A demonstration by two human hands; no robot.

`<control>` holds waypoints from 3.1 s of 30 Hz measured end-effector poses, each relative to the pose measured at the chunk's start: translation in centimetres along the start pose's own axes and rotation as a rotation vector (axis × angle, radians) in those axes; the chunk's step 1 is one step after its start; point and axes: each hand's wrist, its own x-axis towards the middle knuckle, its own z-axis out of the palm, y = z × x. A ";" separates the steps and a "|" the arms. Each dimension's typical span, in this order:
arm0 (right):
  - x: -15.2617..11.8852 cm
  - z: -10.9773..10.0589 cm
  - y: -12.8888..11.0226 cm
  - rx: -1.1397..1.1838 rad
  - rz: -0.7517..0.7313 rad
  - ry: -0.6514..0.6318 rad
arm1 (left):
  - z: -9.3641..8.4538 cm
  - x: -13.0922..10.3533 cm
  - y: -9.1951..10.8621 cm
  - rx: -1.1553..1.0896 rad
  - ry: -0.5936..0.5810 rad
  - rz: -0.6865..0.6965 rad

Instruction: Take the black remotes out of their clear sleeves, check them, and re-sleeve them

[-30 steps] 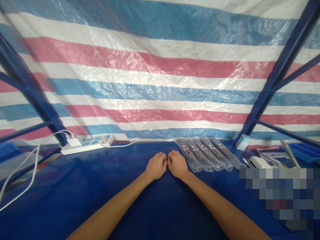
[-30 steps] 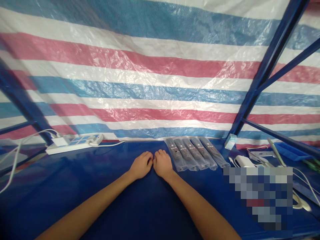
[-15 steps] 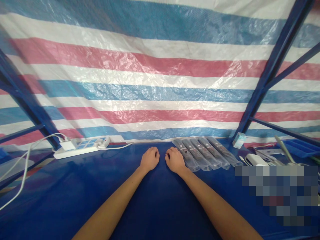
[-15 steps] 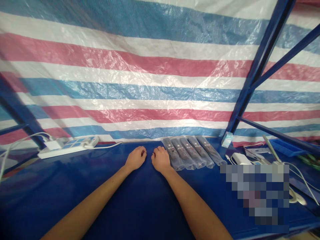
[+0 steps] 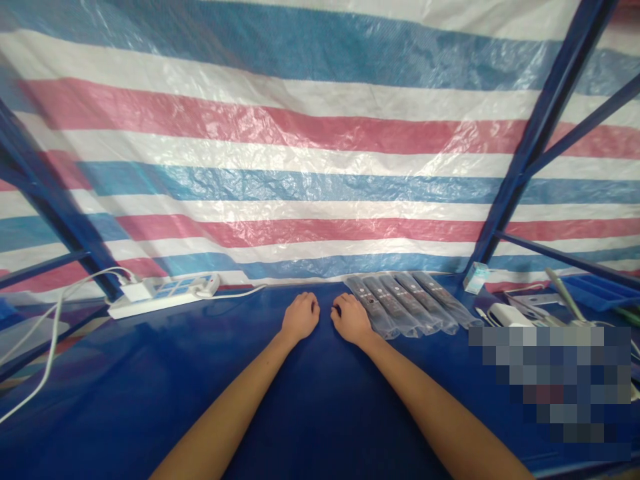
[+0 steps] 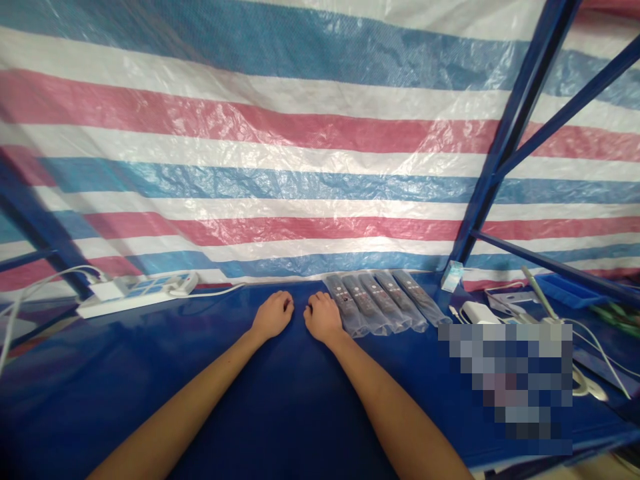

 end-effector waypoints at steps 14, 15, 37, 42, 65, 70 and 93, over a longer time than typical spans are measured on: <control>-0.1 0.1 0.2 0.016 -0.004 -0.021 | 0.2 0.0 -0.1 0.020 0.010 -0.006; -0.1 0.0 0.2 0.017 -0.005 -0.022 | 0.2 0.0 -0.1 0.020 0.011 -0.004; -0.7 -0.3 0.0 0.045 0.014 -0.028 | 0.5 -0.5 -0.1 0.004 0.047 0.040; -0.7 -0.4 0.1 0.038 0.012 -0.034 | 0.5 -0.6 -0.1 0.001 0.045 0.037; -3.1 -6.1 1.3 -0.342 0.329 -0.053 | 0.2 -0.5 0.0 -0.028 0.005 0.036; -3.0 -6.0 1.1 -0.324 0.265 -0.150 | 0.1 -0.8 0.1 -0.041 -0.002 0.037; -8.9 -6.8 -3.0 0.303 -0.312 -0.213 | -3.8 -1.2 -5.8 -0.461 -0.270 -0.183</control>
